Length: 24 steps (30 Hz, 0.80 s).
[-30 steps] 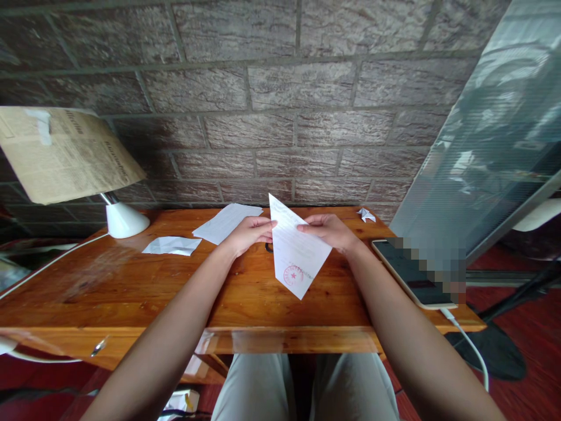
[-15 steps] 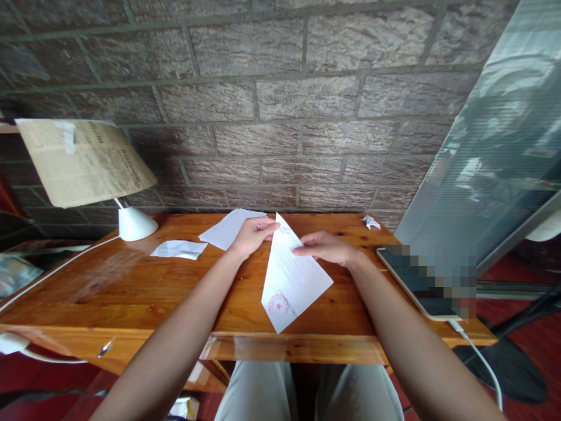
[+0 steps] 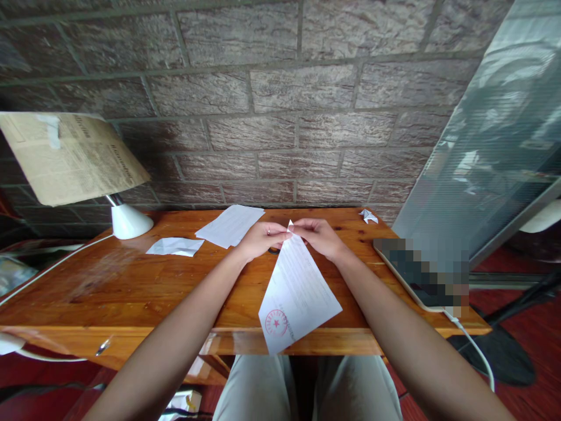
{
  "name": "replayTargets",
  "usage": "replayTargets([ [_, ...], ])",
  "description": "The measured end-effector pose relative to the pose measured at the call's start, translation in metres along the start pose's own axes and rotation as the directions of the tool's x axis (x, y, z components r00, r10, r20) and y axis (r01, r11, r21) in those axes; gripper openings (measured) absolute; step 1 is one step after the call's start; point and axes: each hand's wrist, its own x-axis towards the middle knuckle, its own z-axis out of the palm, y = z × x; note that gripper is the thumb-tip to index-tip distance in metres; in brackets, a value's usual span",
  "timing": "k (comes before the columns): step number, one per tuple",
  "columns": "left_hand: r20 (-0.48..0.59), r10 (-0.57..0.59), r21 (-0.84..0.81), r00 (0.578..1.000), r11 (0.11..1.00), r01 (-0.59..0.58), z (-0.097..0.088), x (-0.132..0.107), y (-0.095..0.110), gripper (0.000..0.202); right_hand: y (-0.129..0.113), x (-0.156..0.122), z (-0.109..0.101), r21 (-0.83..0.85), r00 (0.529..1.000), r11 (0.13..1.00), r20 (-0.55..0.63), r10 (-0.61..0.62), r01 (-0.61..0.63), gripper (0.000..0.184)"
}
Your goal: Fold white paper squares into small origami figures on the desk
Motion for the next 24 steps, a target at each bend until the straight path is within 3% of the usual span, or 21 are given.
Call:
replayTargets([
  [10, 0.171, -0.134, 0.002, 0.976, 0.991, 0.136, 0.003, -0.003, -0.001, 0.033, -0.001, 0.004, -0.007, 0.087, 0.967, 0.996, -0.253, 0.034, -0.012, 0.034],
  [16, 0.350, -0.251, 0.054, 0.902, 0.967, 0.248, 0.003, -0.007, -0.001, 0.029, -0.002, 0.007, -0.023, 0.147, 0.938, 0.988, -0.348, 0.012, 0.042, 0.030],
  [24, 0.520, -0.343, 0.183, 0.782, 0.939, 0.291, 0.001, -0.011, -0.002, 0.029, -0.004, 0.009, -0.048, 0.216, 0.889, 0.968, -0.457, -0.015, 0.127, 0.033],
])
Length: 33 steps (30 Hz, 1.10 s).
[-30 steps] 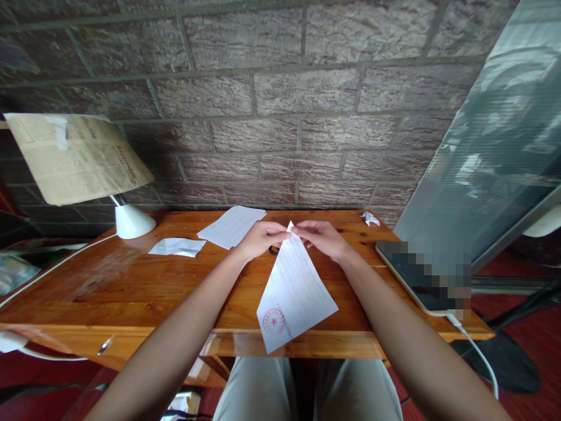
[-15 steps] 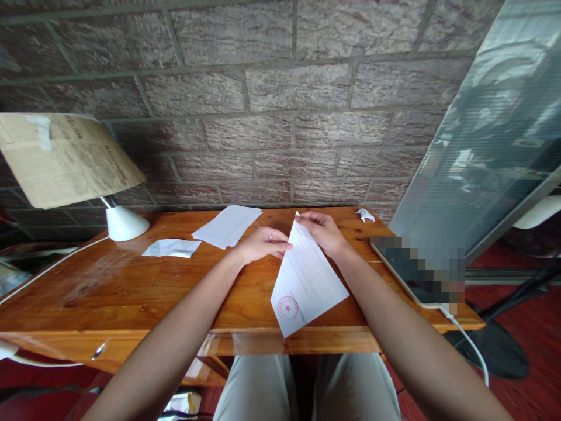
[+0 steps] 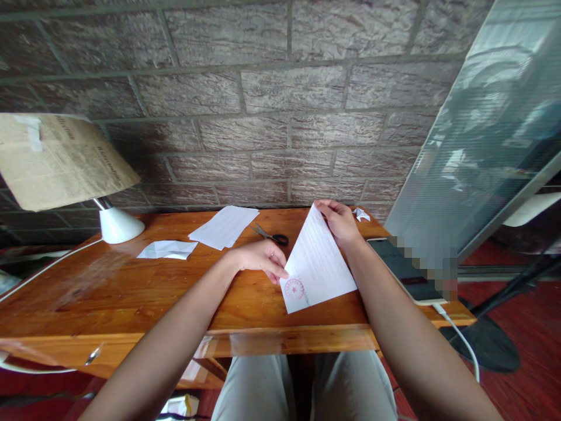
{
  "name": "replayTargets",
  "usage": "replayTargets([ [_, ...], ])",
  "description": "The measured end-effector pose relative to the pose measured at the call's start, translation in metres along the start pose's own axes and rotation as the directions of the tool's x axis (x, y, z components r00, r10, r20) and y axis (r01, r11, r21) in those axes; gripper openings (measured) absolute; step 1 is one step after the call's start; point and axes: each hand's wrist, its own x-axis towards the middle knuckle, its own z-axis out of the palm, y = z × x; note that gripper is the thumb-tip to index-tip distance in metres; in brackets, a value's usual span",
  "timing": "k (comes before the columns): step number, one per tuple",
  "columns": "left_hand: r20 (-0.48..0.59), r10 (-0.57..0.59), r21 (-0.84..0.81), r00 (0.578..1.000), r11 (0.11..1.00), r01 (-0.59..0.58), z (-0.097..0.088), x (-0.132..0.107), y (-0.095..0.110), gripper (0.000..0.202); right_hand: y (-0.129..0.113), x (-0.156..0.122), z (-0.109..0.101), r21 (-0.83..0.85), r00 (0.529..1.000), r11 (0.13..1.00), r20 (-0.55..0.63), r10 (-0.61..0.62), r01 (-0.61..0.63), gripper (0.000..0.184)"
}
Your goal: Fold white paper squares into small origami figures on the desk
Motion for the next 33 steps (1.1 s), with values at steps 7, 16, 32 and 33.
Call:
replayTargets([
  [7, -0.113, 0.014, -0.016, 0.994, 1.000, -0.016, -0.001, 0.001, 0.000, 0.033, -0.001, 0.000, -0.002, -0.029, 0.996, 0.996, -0.015, 0.089, -0.089, 0.033],
  [16, -0.334, 0.167, -0.036, 0.928, 0.981, -0.190, -0.008, 0.003, 0.000, 0.033, 0.005, -0.004, -0.003, -0.075, 0.984, 0.992, 0.141, 0.112, -0.102, 0.042],
  [32, -0.598, 0.255, -0.513, 0.760, 0.606, -0.608, -0.009, 0.001, 0.020, 0.072, 0.007, -0.033, 0.034, -0.449, 0.634, 0.452, 0.466, -0.617, 0.771, 0.017],
  [33, -0.600, 0.254, -0.548, 0.759, 0.560, -0.621, -0.011, -0.002, 0.022, 0.073, 0.010, -0.037, 0.040, -0.421, 0.589, 0.413, 0.546, -0.595, 0.808, 0.017],
])
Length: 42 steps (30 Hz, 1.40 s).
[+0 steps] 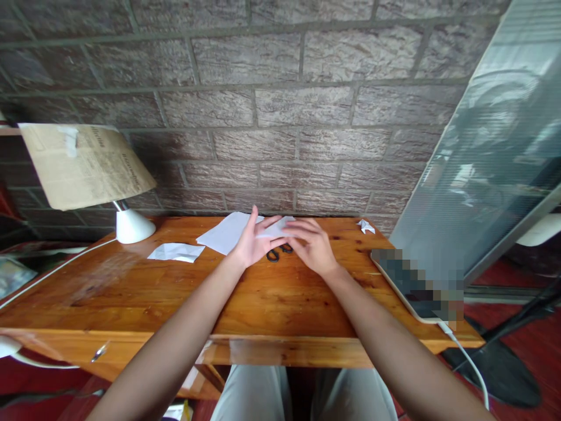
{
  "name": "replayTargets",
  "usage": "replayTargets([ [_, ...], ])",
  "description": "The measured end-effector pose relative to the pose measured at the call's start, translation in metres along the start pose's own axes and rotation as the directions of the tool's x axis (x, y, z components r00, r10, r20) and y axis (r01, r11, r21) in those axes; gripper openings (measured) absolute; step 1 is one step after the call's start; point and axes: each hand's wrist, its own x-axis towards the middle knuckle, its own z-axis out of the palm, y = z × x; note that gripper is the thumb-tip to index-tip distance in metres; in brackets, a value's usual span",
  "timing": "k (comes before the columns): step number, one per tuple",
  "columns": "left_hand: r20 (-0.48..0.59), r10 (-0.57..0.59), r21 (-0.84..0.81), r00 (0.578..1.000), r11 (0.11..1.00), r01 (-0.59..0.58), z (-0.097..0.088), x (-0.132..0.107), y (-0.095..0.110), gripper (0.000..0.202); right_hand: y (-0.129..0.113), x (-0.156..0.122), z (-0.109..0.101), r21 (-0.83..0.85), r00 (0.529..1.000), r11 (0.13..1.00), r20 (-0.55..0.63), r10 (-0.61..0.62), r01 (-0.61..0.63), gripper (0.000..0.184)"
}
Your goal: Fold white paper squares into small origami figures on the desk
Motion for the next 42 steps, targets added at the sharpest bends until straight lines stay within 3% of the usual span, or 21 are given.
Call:
replayTargets([
  [3, 0.043, -0.072, -0.009, 0.997, 0.997, 0.072, -0.008, -0.001, 0.007, 0.063, -0.006, -0.003, 0.014, -0.035, 0.985, 0.992, 0.133, -0.113, 0.119, 0.017],
  [6, 0.013, -0.086, 0.102, 0.996, 0.991, 0.084, -0.017, 0.001, 0.003, 0.033, -0.008, -0.005, 0.015, -0.052, 0.960, 0.982, 0.227, -0.164, 0.180, 0.015],
  [9, -0.019, -0.046, 0.197, 0.999, 0.979, 0.049, -0.020, 0.001, -0.002, 0.034, -0.009, -0.004, 0.010, -0.005, 0.960, 0.986, 0.229, -0.161, 0.166, 0.021],
  [10, -0.023, -0.033, 0.213, 0.999, 0.976, 0.037, -0.019, 0.001, -0.003, 0.037, -0.009, -0.003, 0.008, -0.002, 0.978, 0.993, 0.171, -0.117, 0.119, 0.025],
  [12, -0.034, -0.006, 0.235, 0.999, 0.972, 0.014, -0.019, 0.001, -0.003, 0.042, -0.004, 0.001, 0.001, -0.006, 0.995, 0.997, -0.056, 0.082, -0.082, 0.035],
  [13, -0.041, 0.007, 0.244, 0.999, 0.970, 0.004, -0.018, 0.001, -0.003, 0.044, 0.000, 0.002, -0.003, 0.025, 0.954, 0.972, -0.190, 0.233, -0.232, 0.043],
  [14, -0.044, 0.018, 0.252, 0.999, 0.968, -0.006, -0.019, 0.002, -0.003, 0.045, 0.005, 0.004, -0.007, 0.108, 0.875, 0.918, -0.277, 0.397, -0.382, 0.053],
  [15, -0.042, 0.029, 0.262, 0.999, 0.965, -0.017, -0.019, 0.002, -0.003, 0.045, 0.010, 0.006, -0.011, 0.231, 0.789, 0.833, -0.273, 0.551, -0.502, 0.063],
  [17, -0.032, 0.043, 0.295, 0.999, 0.955, -0.032, -0.019, 0.004, -0.004, 0.042, 0.018, 0.007, -0.017, 0.460, 0.677, 0.603, -0.004, 0.736, -0.652, 0.067],
  [19, -0.018, 0.042, 0.351, 0.999, 0.936, -0.033, -0.019, 0.004, -0.007, 0.038, 0.022, 0.005, -0.021, 0.531, 0.627, 0.438, 0.246, 0.740, -0.725, 0.059],
  [21, -0.020, 0.040, 0.401, 0.999, 0.916, -0.029, -0.018, 0.004, -0.010, 0.038, 0.020, 0.002, -0.021, 0.524, 0.606, 0.382, 0.364, 0.708, -0.761, 0.049],
  [25, -0.060, 0.080, 0.398, 0.995, 0.916, -0.050, -0.017, 0.004, -0.012, 0.045, 0.011, -0.002, -0.016, 0.444, 0.569, 0.363, 0.549, 0.612, -0.819, 0.041],
  [27, -0.081, 0.126, 0.382, 0.989, 0.920, -0.086, -0.018, 0.005, -0.012, 0.046, 0.007, -0.001, -0.014, 0.443, 0.571, 0.364, 0.574, 0.587, -0.819, 0.040],
  [31, -0.141, 0.225, 0.326, 0.964, 0.930, -0.169, -0.021, 0.010, -0.012, 0.044, 0.004, 0.004, -0.010, 0.632, 0.621, 0.289, 0.397, 0.676, -0.719, 0.039],
  [35, -0.206, 0.272, 0.233, 0.940, 0.947, -0.223, -0.022, 0.012, -0.010, 0.041, 0.001, 0.003, -0.001, 0.688, 0.591, 0.184, 0.417, 0.691, -0.702, 0.042],
  [39, -0.295, 0.268, 0.174, 0.917, 0.959, -0.224, -0.020, 0.012, -0.005, 0.037, 0.003, -0.002, 0.006, 0.610, 0.544, 0.206, 0.442, 0.713, -0.765, 0.039],
  [42, -0.363, 0.264, 0.153, 0.894, 0.963, -0.222, -0.020, 0.011, -0.002, 0.031, 0.005, -0.003, 0.006, 0.597, 0.546, 0.225, 0.433, 0.717, -0.770, 0.036],
])
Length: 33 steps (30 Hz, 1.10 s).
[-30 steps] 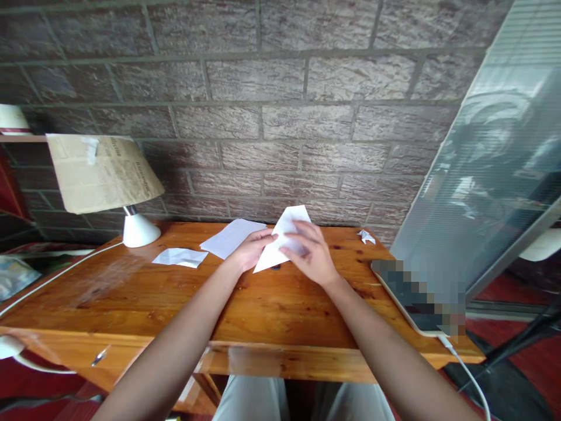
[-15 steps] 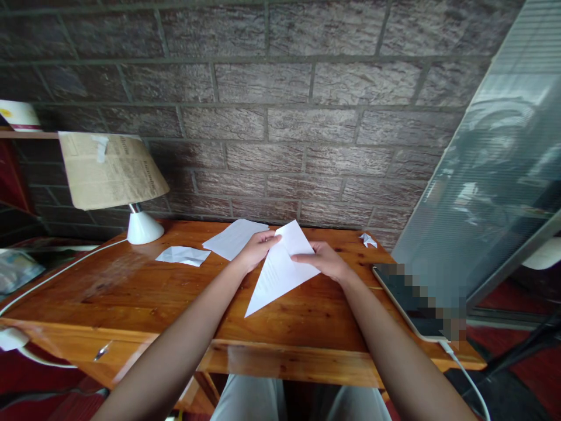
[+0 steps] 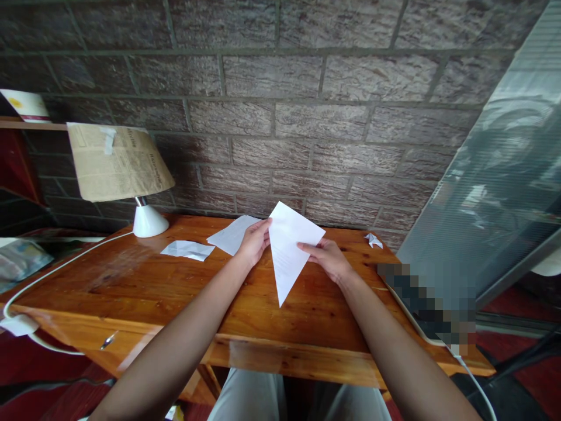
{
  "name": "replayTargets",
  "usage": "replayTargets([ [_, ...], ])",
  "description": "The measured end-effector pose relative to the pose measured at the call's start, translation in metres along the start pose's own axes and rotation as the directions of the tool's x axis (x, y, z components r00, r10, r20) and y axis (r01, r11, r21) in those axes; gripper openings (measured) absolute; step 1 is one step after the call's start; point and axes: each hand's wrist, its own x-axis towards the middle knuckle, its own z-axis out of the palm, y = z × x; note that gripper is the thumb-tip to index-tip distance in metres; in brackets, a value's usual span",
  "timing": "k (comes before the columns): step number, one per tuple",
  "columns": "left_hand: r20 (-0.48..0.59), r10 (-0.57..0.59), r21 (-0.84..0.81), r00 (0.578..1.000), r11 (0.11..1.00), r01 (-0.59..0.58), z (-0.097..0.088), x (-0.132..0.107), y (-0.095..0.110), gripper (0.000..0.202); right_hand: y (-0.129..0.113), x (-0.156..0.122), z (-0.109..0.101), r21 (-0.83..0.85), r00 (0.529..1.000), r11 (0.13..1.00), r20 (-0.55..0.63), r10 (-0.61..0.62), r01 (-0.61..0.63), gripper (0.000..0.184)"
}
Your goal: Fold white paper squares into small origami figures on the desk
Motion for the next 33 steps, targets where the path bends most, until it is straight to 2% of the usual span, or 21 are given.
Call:
replayTargets([
  [3, -0.052, 0.004, 0.013, 0.999, 1.000, -0.003, -0.001, 0.001, 0.000, 0.027, 0.000, 0.001, -0.001, 0.001, 1.000, 1.000, 0.015, -0.005, 0.005, 0.035],
  [5, -0.041, 0.009, 0.033, 0.999, 0.999, -0.008, -0.003, 0.002, 0.001, 0.028, -0.001, 0.001, -0.002, 0.002, 1.000, 1.000, 0.000, -0.023, 0.023, 0.034],
  [9, 0.074, 0.012, 0.056, 0.997, 0.998, -0.016, -0.010, 0.004, 0.005, 0.035, -0.005, 0.002, -0.006, 0.032, 0.995, 0.996, -0.059, -0.079, 0.081, 0.035],
  [12, 0.180, -0.032, 0.116, 0.983, 0.993, 0.011, -0.017, 0.004, 0.010, 0.044, -0.011, 0.000, -0.013, 0.051, 0.995, 0.995, -0.042, -0.088, 0.090, 0.035],
  [16, 0.335, -0.169, 0.279, 0.927, 0.957, 0.073, -0.025, 0.002, 0.018, 0.041, -0.019, -0.001, -0.024, -0.034, 0.994, 0.995, -0.040, -0.098, 0.097, 0.027],
  [19, 0.368, -0.231, 0.348, 0.901, 0.933, 0.097, -0.028, 0.002, 0.019, 0.037, -0.021, 0.001, -0.031, -0.118, 0.993, 0.987, -0.031, -0.110, 0.106, 0.023],
  [21, 0.359, -0.197, 0.336, 0.912, 0.939, 0.071, -0.028, 0.002, 0.017, 0.035, -0.020, 0.002, -0.032, -0.118, 0.995, 0.988, -0.016, -0.098, 0.095, 0.020],
  [23, 0.326, -0.112, 0.295, 0.939, 0.955, 0.012, -0.027, 0.004, 0.015, 0.031, -0.020, 0.000, -0.031, -0.079, 0.997, 0.993, 0.016, -0.081, 0.082, 0.018],
  [26, 0.272, 0.013, 0.245, 0.962, 0.966, -0.082, -0.027, 0.007, 0.012, 0.027, -0.023, -0.005, -0.027, -0.071, 0.987, 0.996, 0.156, -0.043, 0.055, 0.025],
  [29, 0.279, 0.093, 0.237, 0.956, 0.958, -0.163, -0.027, 0.008, 0.012, 0.026, -0.026, -0.011, -0.023, -0.129, 0.941, 0.992, 0.335, 0.036, 0.008, 0.036],
  [31, 0.321, 0.103, 0.264, 0.941, 0.945, -0.194, -0.026, 0.007, 0.012, 0.026, -0.026, -0.013, -0.021, -0.164, 0.927, 0.986, 0.368, 0.068, -0.007, 0.033],
  [33, 0.390, 0.056, 0.306, 0.919, 0.934, -0.186, -0.023, 0.004, 0.012, 0.025, -0.023, -0.012, -0.018, -0.187, 0.934, 0.982, 0.349, 0.076, -0.010, 0.031],
])
